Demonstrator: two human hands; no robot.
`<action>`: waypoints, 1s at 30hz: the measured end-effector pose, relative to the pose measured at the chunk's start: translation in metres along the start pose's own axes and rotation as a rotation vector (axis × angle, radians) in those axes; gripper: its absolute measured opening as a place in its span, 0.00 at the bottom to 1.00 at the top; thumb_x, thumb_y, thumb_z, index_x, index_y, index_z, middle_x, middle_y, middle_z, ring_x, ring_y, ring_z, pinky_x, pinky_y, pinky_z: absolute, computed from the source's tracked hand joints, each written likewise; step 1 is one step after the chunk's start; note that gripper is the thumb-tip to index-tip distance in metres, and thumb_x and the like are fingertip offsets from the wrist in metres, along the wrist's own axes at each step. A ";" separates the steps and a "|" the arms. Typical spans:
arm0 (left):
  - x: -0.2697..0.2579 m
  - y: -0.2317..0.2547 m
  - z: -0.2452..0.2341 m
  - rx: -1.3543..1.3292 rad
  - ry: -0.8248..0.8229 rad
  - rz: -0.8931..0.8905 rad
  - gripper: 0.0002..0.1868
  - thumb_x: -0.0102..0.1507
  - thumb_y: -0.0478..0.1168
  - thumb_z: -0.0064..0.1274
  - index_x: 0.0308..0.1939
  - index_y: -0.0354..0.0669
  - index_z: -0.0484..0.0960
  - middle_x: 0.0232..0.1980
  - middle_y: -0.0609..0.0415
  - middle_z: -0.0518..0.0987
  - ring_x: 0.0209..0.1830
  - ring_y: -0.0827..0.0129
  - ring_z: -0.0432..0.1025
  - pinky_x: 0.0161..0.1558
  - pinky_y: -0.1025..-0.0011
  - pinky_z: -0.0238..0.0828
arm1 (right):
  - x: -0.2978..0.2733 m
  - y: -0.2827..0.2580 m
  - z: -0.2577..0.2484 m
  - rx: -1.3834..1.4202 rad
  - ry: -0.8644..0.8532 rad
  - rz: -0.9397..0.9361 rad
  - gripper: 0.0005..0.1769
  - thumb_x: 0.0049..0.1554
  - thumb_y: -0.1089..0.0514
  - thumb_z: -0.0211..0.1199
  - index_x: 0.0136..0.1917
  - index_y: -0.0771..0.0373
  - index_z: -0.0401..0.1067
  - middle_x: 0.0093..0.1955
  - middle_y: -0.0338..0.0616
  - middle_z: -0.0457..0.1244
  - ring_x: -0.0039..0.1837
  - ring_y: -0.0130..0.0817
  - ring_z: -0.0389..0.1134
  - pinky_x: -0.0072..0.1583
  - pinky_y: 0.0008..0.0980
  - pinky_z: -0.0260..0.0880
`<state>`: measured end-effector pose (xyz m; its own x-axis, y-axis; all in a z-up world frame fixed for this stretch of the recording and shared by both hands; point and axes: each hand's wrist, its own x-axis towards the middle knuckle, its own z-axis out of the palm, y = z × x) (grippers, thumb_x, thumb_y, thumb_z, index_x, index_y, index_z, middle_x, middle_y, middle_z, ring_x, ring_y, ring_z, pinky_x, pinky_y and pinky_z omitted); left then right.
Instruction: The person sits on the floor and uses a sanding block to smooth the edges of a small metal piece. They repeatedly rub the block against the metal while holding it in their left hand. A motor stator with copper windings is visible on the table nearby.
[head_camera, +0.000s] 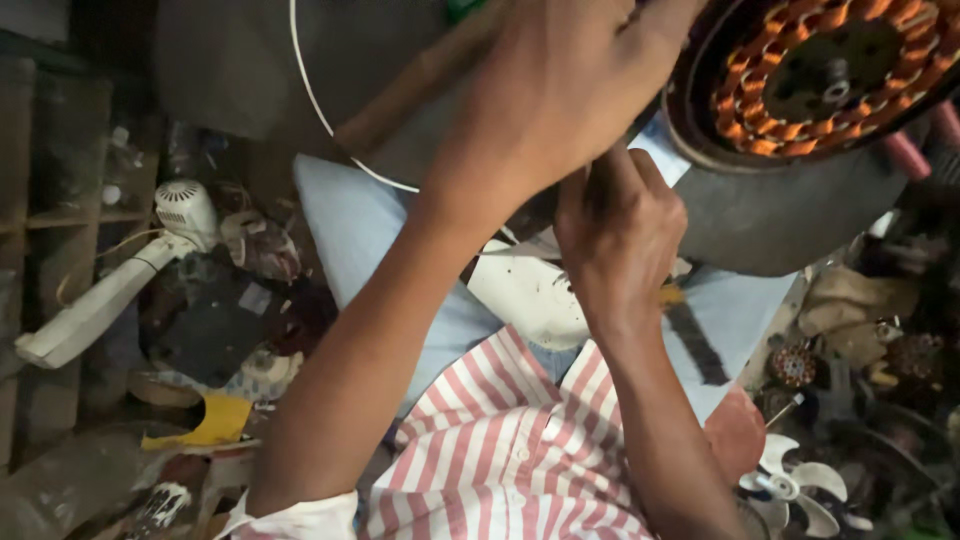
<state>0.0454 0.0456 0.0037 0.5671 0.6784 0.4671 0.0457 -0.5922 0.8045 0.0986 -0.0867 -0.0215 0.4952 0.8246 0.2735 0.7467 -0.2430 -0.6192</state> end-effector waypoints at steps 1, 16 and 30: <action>0.000 0.001 0.002 -0.021 0.035 0.028 0.10 0.73 0.43 0.48 0.45 0.40 0.78 0.35 0.46 0.81 0.33 0.55 0.79 0.33 0.63 0.71 | 0.000 0.002 -0.001 0.012 0.015 -0.031 0.07 0.63 0.64 0.67 0.54 0.67 0.76 0.43 0.57 0.67 0.42 0.55 0.71 0.45 0.47 0.69; 0.010 0.020 -0.012 -0.153 -0.012 -0.049 0.21 0.77 0.52 0.40 0.48 0.41 0.81 0.38 0.50 0.85 0.40 0.58 0.83 0.42 0.67 0.77 | -0.008 -0.007 -0.003 0.021 0.019 0.028 0.09 0.60 0.63 0.66 0.54 0.66 0.76 0.39 0.55 0.66 0.38 0.51 0.70 0.43 0.45 0.69; 0.000 0.026 -0.015 -0.146 0.008 -0.003 0.19 0.79 0.52 0.39 0.50 0.44 0.81 0.39 0.48 0.83 0.37 0.60 0.82 0.38 0.68 0.74 | -0.007 -0.017 -0.006 0.056 -0.001 -0.003 0.09 0.60 0.62 0.67 0.52 0.67 0.73 0.44 0.58 0.67 0.44 0.57 0.71 0.46 0.49 0.69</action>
<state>0.0340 0.0362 0.0303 0.5607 0.6840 0.4666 -0.0728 -0.5206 0.8507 0.0851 -0.0918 -0.0088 0.4926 0.8257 0.2748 0.7220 -0.2116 -0.6587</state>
